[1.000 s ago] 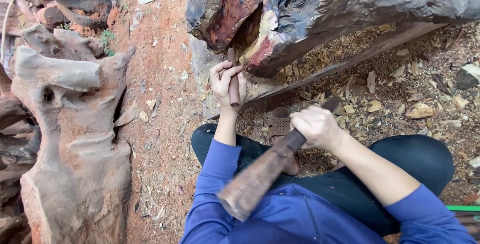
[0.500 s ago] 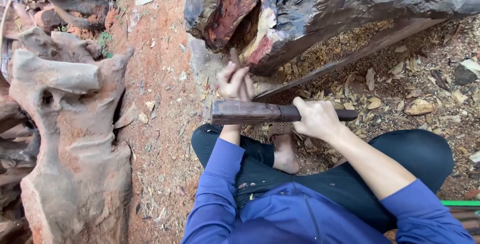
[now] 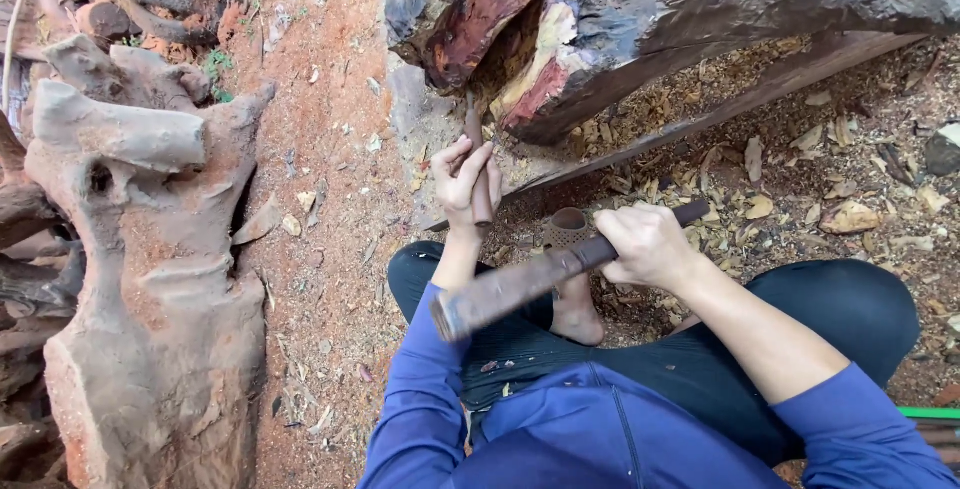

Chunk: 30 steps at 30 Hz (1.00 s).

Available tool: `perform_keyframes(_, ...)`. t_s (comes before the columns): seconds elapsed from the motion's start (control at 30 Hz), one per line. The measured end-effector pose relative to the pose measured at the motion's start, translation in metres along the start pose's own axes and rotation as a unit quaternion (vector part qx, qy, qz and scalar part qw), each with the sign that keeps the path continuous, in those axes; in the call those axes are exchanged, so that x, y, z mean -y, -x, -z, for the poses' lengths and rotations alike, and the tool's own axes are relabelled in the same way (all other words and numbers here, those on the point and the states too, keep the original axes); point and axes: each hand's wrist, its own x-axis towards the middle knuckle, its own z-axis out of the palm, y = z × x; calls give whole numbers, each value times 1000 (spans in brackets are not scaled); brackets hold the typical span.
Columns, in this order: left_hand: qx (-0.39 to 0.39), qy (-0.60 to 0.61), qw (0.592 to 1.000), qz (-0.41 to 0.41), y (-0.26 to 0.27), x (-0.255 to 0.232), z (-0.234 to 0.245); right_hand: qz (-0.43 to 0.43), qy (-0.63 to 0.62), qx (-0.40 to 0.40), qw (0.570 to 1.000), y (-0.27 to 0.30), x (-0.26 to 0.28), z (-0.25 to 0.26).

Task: Carving a large piece of wood using a hand chisel and a wooden mallet

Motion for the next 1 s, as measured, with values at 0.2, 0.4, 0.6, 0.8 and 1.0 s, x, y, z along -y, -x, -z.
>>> perform_keyframes(0.2, -16, -81, 995, -53, 2, -12, -15, 128, 33, -42, 990, -23, -9, 29)
perform_keyframes(0.4, -28, -109, 987, -111, -4, -22, -26, 126, 24, -22, 992, -19, -18, 35)
perform_keyframes(0.6, -17, -113, 988, -106, -6, -22, -25, 89, 11, -25, 996, -2, -23, 33)
perform_keyframes(0.8, -34, -75, 992, -97, 3, -12, -29, -52, 117, 60, 990, 36, -79, 8)
perform_keyframes(1.0, -22, -71, 992, -99, -7, -15, -19, -2, 68, 24, 997, 22, -55, 4)
